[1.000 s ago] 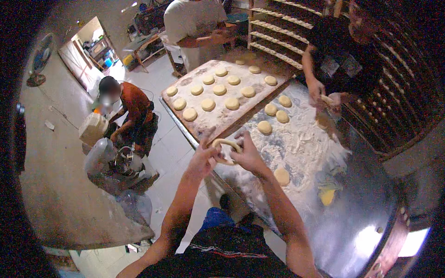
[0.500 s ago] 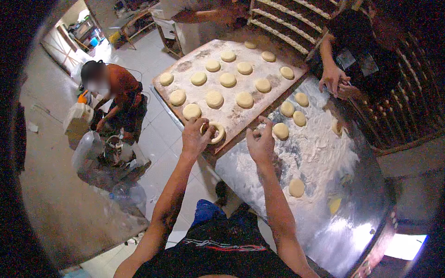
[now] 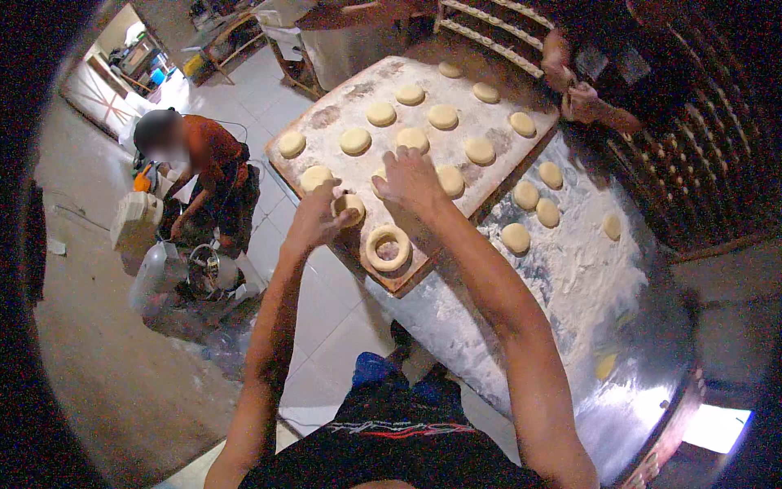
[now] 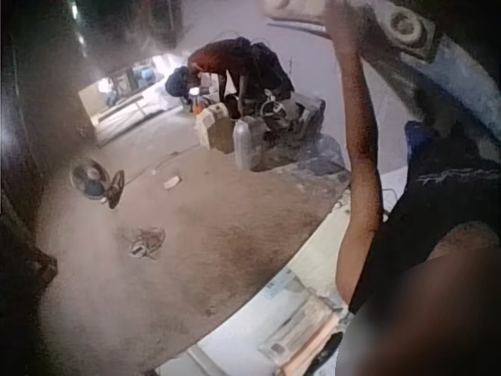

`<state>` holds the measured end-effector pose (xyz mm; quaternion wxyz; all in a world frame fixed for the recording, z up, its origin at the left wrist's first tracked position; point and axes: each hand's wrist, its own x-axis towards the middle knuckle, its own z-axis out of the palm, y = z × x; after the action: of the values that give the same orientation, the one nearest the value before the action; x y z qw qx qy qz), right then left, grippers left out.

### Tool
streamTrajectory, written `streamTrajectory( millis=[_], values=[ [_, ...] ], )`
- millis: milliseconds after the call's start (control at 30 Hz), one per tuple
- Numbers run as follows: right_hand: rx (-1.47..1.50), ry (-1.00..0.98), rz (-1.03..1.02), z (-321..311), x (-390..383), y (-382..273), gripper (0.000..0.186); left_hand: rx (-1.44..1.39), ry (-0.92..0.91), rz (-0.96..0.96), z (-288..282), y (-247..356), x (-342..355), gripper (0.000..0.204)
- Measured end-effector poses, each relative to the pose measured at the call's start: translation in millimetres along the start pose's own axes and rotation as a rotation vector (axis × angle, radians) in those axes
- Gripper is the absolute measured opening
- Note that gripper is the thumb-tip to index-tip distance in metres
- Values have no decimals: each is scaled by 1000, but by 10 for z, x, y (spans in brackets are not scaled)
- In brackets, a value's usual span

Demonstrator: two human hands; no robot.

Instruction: The person shapes small dough balls into ring shapes by hand and places them on a wooden board. Other workers are also shaping dough nearby, and the finished rings are arranged in rows on the board.

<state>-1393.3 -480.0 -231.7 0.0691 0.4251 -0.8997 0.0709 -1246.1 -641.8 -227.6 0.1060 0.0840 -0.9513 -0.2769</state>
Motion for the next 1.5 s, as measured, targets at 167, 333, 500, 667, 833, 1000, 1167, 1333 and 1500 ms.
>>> streamTrajectory(
  millis=[167,333,500,667,833,1000,1167,1333,1500],
  values=[
    [1190,-163,284,-270,-494,95,36,-130,-239,70,-131,14,108,35],
    [1444,311,848,-712,-2544,727,54,-516,-137,-83,290,932,-38,25],
    [1060,443,1072,-774,-3936,1313,46,-944,-566,94,1880,2806,-183,34],
    [169,457,1128,-979,-4309,1269,38,-21,-364,479,2412,3299,-173,34],
    [885,700,1080,-1111,-4357,1024,28,-385,-382,282,2127,3328,-500,29],
    [1394,633,760,-1042,-4293,982,39,-933,-597,38,1646,3562,-928,28],
    [1767,466,883,-1290,-4158,744,39,-1011,-482,100,1477,3526,-1144,41],
    [1800,432,792,-1477,-3919,595,37,-887,-689,204,1242,3205,-991,65],
    [786,573,729,-1252,-3493,565,42,-631,-278,384,1255,3014,-723,77]
  ],
)
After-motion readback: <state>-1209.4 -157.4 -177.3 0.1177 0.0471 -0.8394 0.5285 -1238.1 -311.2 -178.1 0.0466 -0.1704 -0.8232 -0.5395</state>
